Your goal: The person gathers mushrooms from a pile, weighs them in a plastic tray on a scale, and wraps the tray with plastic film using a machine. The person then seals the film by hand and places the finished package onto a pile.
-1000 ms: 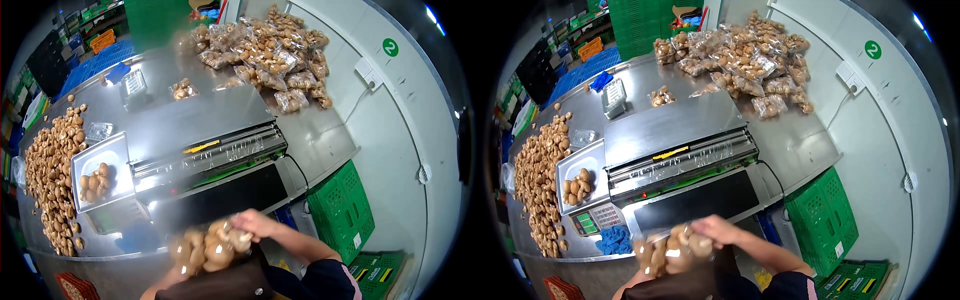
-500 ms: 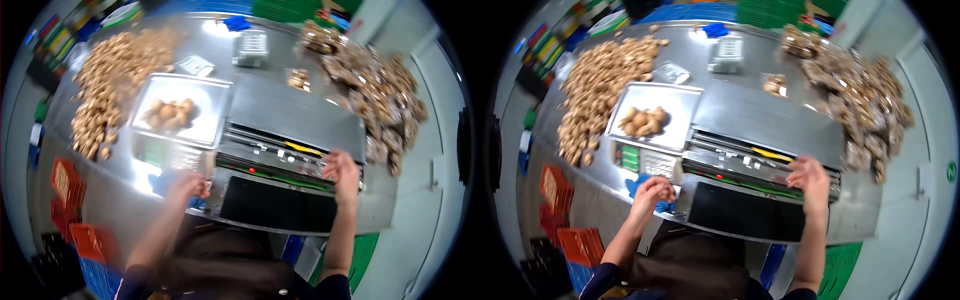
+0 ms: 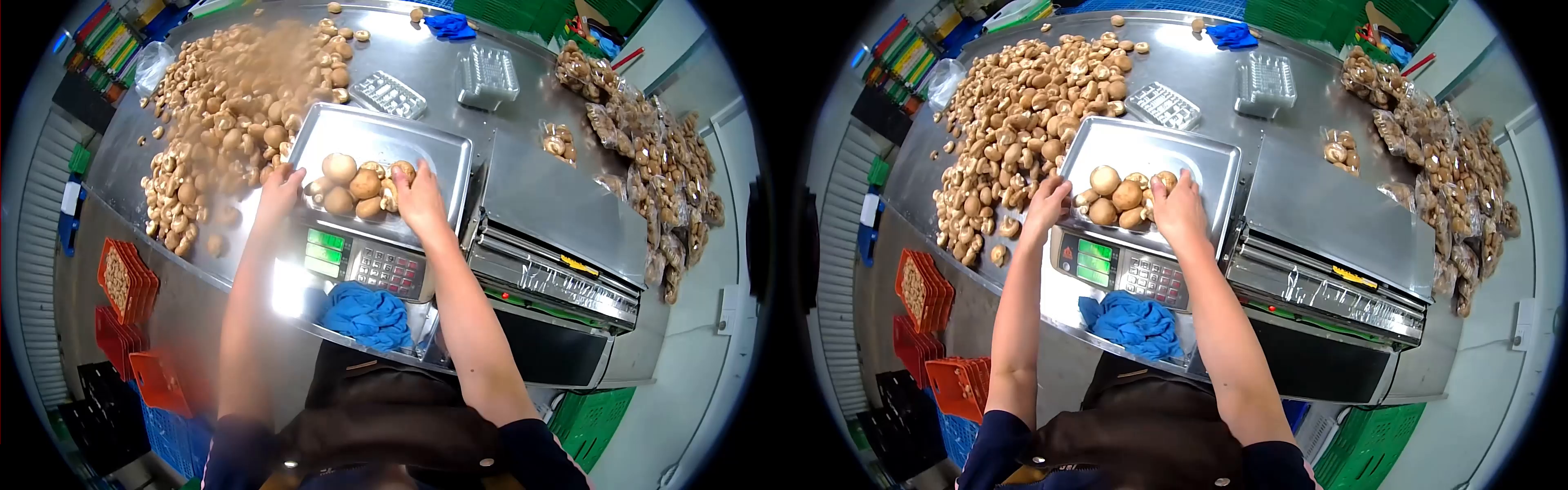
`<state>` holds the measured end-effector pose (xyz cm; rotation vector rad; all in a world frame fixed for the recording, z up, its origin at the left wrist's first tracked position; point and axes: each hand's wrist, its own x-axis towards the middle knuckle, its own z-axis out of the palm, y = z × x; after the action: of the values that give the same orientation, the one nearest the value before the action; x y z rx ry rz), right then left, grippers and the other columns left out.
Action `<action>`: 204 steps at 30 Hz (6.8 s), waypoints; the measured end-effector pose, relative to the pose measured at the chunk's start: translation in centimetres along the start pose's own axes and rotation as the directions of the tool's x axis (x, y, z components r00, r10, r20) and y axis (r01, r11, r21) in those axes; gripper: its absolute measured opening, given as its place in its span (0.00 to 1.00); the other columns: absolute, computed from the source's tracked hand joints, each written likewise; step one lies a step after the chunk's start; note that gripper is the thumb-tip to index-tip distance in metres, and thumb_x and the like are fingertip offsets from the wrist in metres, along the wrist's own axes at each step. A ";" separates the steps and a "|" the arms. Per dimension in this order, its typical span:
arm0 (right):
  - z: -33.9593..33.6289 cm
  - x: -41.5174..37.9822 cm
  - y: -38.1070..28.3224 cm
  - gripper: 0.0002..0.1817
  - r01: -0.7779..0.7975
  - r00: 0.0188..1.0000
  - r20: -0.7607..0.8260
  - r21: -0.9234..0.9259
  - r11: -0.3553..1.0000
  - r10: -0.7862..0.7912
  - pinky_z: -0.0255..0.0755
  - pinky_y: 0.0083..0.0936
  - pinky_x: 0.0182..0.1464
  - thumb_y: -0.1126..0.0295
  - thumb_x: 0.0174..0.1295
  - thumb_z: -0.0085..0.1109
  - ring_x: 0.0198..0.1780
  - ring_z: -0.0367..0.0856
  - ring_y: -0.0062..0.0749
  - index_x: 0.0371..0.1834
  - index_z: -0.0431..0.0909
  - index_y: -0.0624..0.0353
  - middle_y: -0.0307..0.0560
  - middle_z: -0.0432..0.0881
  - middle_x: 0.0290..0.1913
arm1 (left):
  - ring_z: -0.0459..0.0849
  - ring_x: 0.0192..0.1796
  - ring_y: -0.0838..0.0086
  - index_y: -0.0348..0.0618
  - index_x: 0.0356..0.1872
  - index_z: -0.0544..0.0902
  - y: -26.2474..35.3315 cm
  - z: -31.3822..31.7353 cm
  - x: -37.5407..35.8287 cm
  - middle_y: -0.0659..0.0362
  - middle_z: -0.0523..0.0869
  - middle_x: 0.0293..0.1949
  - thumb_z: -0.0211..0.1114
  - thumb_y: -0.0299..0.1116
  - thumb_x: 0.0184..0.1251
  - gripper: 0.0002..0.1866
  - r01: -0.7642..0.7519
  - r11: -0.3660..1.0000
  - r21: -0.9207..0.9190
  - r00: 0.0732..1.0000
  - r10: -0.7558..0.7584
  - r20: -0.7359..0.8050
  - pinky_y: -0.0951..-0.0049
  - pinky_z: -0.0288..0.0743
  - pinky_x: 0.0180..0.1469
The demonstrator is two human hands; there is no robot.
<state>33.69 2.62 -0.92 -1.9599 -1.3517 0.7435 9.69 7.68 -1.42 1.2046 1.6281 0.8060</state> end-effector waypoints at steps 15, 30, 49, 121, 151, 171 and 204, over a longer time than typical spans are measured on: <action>-16.2 -2.4 2.5 0.31 0.036 0.953 -0.297 -0.078 0.996 -0.057 0.72 0.48 0.51 0.56 0.66 0.53 0.51 0.77 0.61 0.65 0.58 0.65 0.67 0.73 0.54 | 0.80 0.47 0.74 0.31 0.61 0.72 10.4 9.9 -6.2 0.52 0.81 0.51 0.64 0.38 0.64 0.28 -0.315 0.936 -0.156 0.875 0.350 0.334 0.76 0.74 0.42; -33.9 -4.4 22.7 0.30 -0.047 0.935 -0.355 -0.074 0.996 0.018 0.70 0.39 0.57 0.56 0.67 0.53 0.55 0.77 0.57 0.65 0.62 0.66 0.67 0.76 0.55 | 0.80 0.45 0.72 0.30 0.64 0.66 14.3 33.9 -14.0 0.50 0.79 0.50 0.65 0.32 0.62 0.31 -0.219 0.970 -0.103 0.772 0.236 0.590 0.73 0.77 0.44; -44.4 -19.7 26.5 0.10 0.089 0.960 0.267 0.000 0.996 -0.086 0.80 0.25 0.39 0.76 0.60 0.58 0.43 0.85 0.29 0.43 0.83 0.55 0.46 0.84 0.50 | 0.85 0.30 0.70 0.42 0.40 0.86 10.3 20.2 -18.9 0.53 0.87 0.39 0.61 0.21 0.59 0.10 -0.952 0.260 0.161 0.285 0.565 0.774 0.75 0.78 0.28; -22.7 -29.4 22.2 0.25 -0.449 0.755 -0.171 0.569 0.689 0.633 0.53 0.15 0.11 0.57 0.70 0.52 0.10 0.62 0.13 0.16 0.69 0.59 0.33 0.65 0.13 | 0.70 0.22 0.79 0.45 0.32 0.73 -0.3 14.9 -31.1 0.65 0.71 0.19 0.55 0.34 0.73 0.08 0.256 0.765 -0.592 0.934 -0.038 0.355 0.73 0.70 0.33; -14.5 -31.3 15.0 0.10 -0.586 0.762 0.620 0.783 0.210 -0.189 0.71 0.18 0.41 0.64 0.65 0.56 0.39 0.77 0.19 0.34 0.78 0.61 0.40 0.80 0.36 | 0.78 0.30 0.64 0.42 0.31 0.78 -0.2 17.6 -30.9 0.58 0.79 0.31 0.73 0.33 0.51 0.12 -0.485 0.652 -0.584 0.349 0.756 0.554 0.70 0.70 0.29; -22.8 -21.9 6.2 0.13 -0.092 0.563 0.712 0.558 0.825 -0.419 0.67 0.22 0.29 0.64 0.57 0.67 0.26 0.75 0.24 0.38 0.83 0.62 0.45 0.80 0.31 | 0.75 0.60 0.54 0.39 0.49 0.76 10.2 10.4 -29.6 0.45 0.77 0.55 0.57 0.42 0.69 0.17 -0.422 0.725 -0.544 -0.247 0.485 0.839 0.58 0.69 0.59; -31.6 -23.8 18.5 0.16 -0.128 0.979 0.195 0.373 0.919 0.057 0.75 0.31 0.45 0.62 0.70 0.46 0.41 0.83 0.39 0.41 0.81 0.60 0.54 0.84 0.39 | 0.81 0.55 0.61 0.32 0.58 0.72 1.0 24.3 -33.9 0.44 0.80 0.53 0.44 0.37 0.76 0.19 0.748 0.605 0.273 -0.109 -0.293 0.950 0.64 0.73 0.58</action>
<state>60.74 -30.69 7.32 -1.6812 -1.1131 1.1625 35.84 -24.70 0.71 0.3412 0.5630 -0.3329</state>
